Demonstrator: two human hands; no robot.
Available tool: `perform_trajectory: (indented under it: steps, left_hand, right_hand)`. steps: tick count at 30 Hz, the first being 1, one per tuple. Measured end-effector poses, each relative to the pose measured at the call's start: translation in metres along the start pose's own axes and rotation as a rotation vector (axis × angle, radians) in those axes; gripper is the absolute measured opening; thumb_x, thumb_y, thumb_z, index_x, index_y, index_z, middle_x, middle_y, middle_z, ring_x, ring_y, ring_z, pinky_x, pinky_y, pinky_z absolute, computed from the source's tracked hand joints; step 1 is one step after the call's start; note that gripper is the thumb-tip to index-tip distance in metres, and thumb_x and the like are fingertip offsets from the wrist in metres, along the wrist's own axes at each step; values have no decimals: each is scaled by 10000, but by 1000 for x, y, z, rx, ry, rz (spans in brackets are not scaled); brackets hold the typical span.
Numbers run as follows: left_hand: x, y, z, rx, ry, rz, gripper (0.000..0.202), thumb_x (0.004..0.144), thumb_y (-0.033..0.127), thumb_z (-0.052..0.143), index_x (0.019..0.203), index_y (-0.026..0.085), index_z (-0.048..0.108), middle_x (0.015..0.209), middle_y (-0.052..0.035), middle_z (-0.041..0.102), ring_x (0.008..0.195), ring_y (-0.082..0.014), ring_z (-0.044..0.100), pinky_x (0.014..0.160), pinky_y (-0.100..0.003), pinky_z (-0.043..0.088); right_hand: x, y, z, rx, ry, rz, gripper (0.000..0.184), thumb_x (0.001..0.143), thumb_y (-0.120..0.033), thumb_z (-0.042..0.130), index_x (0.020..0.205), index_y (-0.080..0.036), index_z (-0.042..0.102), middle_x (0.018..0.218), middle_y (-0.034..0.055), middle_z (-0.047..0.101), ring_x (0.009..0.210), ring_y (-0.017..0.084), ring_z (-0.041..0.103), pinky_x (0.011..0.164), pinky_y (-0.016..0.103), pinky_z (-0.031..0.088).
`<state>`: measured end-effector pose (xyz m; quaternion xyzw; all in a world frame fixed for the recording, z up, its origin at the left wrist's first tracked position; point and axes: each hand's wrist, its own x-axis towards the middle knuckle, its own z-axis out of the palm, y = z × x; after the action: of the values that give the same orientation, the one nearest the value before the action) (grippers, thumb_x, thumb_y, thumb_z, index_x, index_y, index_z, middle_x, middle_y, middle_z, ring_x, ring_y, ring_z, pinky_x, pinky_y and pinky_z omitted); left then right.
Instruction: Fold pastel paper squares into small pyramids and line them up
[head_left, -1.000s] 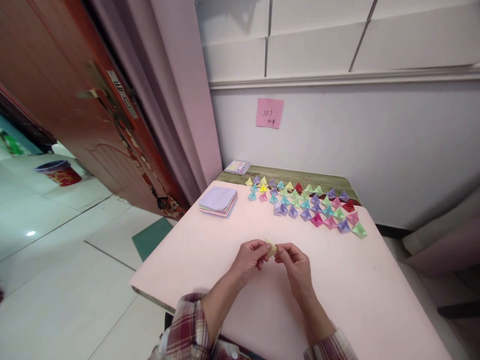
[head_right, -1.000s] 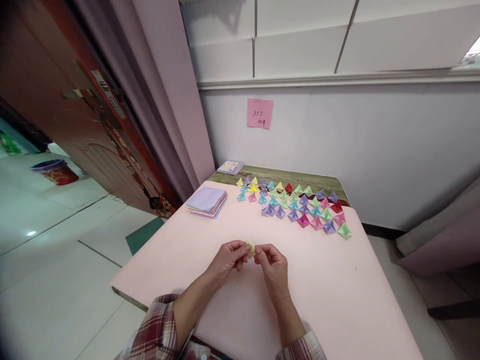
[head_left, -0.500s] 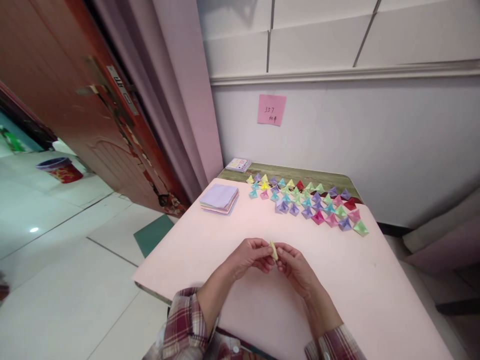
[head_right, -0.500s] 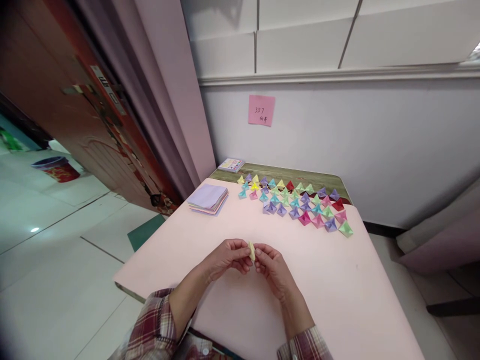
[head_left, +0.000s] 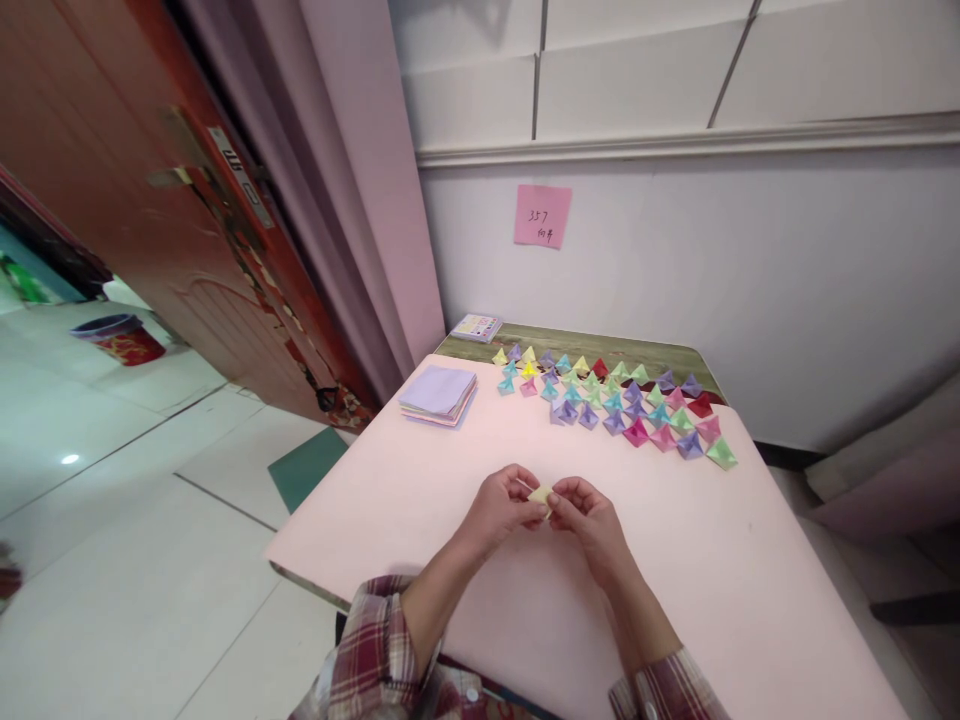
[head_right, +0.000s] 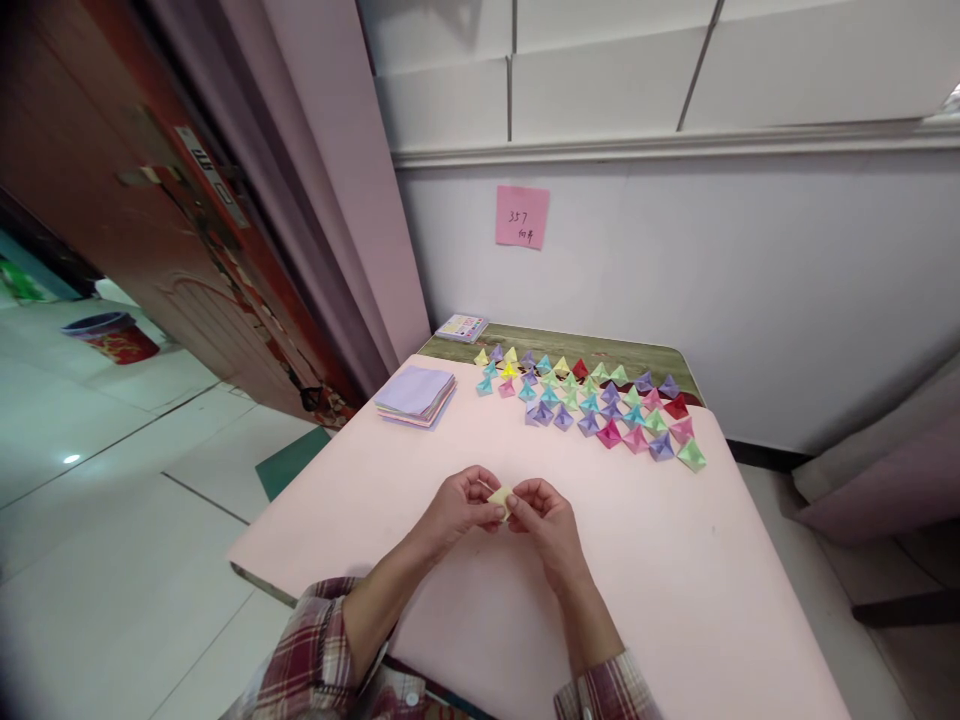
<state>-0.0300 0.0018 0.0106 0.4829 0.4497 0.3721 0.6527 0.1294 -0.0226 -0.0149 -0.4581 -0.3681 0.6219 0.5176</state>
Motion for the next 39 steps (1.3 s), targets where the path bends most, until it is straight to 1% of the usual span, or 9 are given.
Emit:
perform_trajectory:
  steps: [5,8,11,16,19,25,29,34,39]
  left_hand:
    - [1,0,-1,80,12,55,501,638,188,733,1073,176,484,649,50,594,539,-111,563,548,-244,455]
    - [-1,2,-3,224,-33,89,426,683,234,710,1057,173,514,646,46,584,554,-100,536,532,-217,407]
    - [-2,3,-3,276,-41,96,405,673,242,716,1033,172,545,639,50,570,564,-97,525,526,-207,385]
    - [-3,0,5,110,-33,-34,283,644,322,734,785,143,565,639,0,614,552,-123,571,547,-250,447]
    - [-3,3,9,57,3,-77,241,662,325,705,685,144,548,611,-21,625,526,-126,574,538,-258,459]
    - [-2,11,7,96,105,7,170,713,292,656,679,149,570,553,18,582,482,-95,527,489,-213,414]
    - [1,13,5,60,110,60,178,715,298,671,695,139,593,571,12,590,489,-92,524,486,-210,414]
    - [3,15,2,-5,128,34,215,688,308,707,708,126,596,578,3,601,485,-94,528,464,-210,417]
    - [1,14,6,-77,151,37,319,637,292,752,854,163,556,496,69,538,408,-93,485,394,-199,385]
  right_hand:
    - [-1,-2,0,-56,-17,-51,400,702,-435,762,995,-195,636,744,8,639,661,144,561,651,280,454]
    - [-1,-3,0,-158,-87,-36,363,722,-469,729,925,-172,684,726,25,642,637,142,533,597,267,416]
    - [0,-1,-2,-243,-64,-32,345,717,-490,721,812,-158,703,678,25,631,594,132,494,542,256,369]
    - [2,2,-3,-166,85,-101,292,713,-456,724,708,-171,665,637,7,599,612,131,482,576,256,383]
    - [1,1,1,-83,104,-109,276,730,-442,709,686,-180,635,625,-8,567,609,127,477,591,254,394]
    - [-4,-2,10,-42,-41,8,269,741,-425,705,691,-192,579,592,-22,566,580,125,511,576,242,403]
    - [-7,-5,12,-44,-161,25,262,736,-405,723,709,-185,583,658,9,628,629,139,563,609,253,440]
    - [-7,-9,9,-5,-171,-106,318,750,-375,727,1007,-229,610,822,21,658,745,169,619,704,308,495]
    - [-5,-8,7,-96,-155,-225,223,736,-356,743,886,-210,664,854,46,684,818,202,644,786,340,499]
